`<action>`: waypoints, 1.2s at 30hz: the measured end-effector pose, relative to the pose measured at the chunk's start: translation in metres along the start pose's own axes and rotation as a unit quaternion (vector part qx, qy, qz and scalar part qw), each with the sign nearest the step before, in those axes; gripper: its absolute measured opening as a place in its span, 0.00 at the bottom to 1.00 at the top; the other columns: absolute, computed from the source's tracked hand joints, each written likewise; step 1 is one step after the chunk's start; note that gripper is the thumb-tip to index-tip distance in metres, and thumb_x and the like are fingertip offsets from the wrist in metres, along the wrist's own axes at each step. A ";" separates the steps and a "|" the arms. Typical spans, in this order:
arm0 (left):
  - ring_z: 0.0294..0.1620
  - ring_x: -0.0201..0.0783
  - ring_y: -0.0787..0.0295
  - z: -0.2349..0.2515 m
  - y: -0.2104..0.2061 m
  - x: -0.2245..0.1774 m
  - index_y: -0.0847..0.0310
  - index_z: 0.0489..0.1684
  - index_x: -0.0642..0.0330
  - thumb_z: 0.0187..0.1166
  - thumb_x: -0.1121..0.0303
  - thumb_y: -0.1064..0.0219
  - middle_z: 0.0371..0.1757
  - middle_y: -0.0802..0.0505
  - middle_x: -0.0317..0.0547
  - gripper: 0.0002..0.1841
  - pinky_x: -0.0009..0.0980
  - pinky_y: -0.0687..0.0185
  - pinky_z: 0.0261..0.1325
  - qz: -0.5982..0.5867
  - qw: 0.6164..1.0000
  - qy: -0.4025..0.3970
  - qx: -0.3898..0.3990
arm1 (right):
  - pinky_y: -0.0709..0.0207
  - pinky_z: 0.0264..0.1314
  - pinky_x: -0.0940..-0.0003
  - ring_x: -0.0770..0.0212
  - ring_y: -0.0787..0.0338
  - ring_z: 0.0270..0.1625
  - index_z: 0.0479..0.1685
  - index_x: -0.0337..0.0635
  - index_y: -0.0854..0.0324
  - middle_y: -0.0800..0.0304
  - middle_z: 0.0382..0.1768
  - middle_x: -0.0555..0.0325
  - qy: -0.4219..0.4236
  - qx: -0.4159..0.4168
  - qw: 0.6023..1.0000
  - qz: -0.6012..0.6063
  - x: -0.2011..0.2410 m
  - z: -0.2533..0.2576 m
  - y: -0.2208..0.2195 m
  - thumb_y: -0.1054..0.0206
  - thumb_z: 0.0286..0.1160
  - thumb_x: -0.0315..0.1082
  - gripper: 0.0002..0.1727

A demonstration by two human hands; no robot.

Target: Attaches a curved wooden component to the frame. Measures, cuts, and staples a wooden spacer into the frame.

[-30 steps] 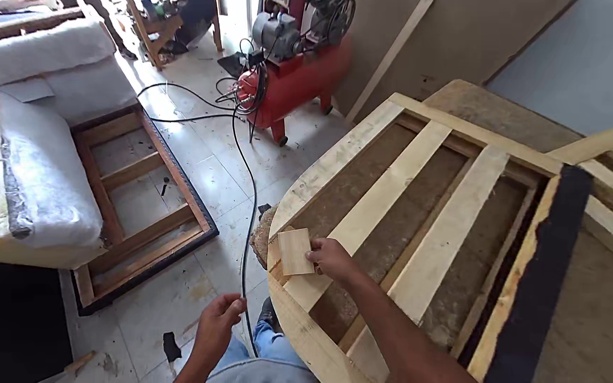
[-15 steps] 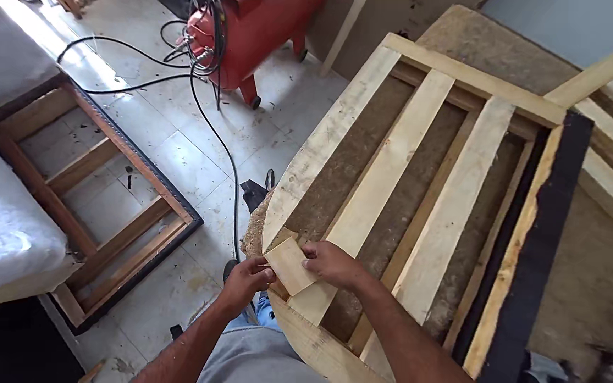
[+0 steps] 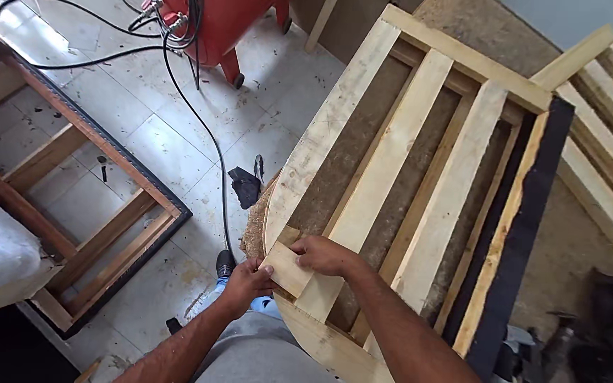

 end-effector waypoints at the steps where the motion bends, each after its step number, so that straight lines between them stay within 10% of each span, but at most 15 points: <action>1: 0.47 0.51 0.03 -0.001 -0.001 -0.001 0.25 0.57 0.71 0.90 0.70 0.40 0.48 0.05 0.60 0.11 0.46 0.05 0.53 0.001 1.000 -0.004 -0.005 | 0.17 0.58 0.52 0.58 0.09 0.50 0.57 0.49 0.10 0.07 0.48 0.55 -0.003 0.005 1.000 0.006 0.000 0.001 0.000 0.38 0.85 0.33 0.12; 7: 0.44 0.51 0.03 -0.008 0.000 0.002 0.25 0.58 0.73 0.89 0.72 0.40 0.46 0.05 0.61 0.11 0.46 0.05 0.53 -0.012 0.999 -0.032 -0.026 | 0.16 0.47 0.58 0.60 0.09 0.43 0.63 0.49 0.12 0.08 0.49 0.54 0.001 0.015 0.999 0.042 -0.001 -0.003 -0.004 0.38 0.87 0.33 0.14; 19: 0.45 0.53 0.03 -0.010 0.006 0.012 0.28 0.49 0.72 0.87 0.75 0.39 0.45 0.06 0.62 0.07 0.48 0.05 0.54 -0.046 0.998 -0.043 -0.013 | 0.17 0.62 0.55 0.60 0.09 0.55 0.74 0.55 0.17 0.08 0.58 0.57 0.014 0.001 0.998 0.061 -0.005 -0.003 -0.019 0.42 0.90 0.36 0.19; 36: 0.43 0.54 0.03 -0.011 0.010 0.022 0.31 0.53 0.71 0.90 0.75 0.44 0.45 0.06 0.64 0.07 0.49 0.05 0.53 -0.056 0.998 -0.028 0.003 | 0.17 0.49 0.55 0.59 0.11 0.41 0.62 0.54 0.13 0.09 0.45 0.56 0.043 0.016 0.999 -0.003 -0.008 0.004 -0.026 0.44 0.91 0.39 0.15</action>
Point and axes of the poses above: each hand's wrist, its own z-axis towards the middle knuckle, its own y-axis out of the back of the hand, x = y × z, the point moved 7 cm from there along z, towards the middle knuckle
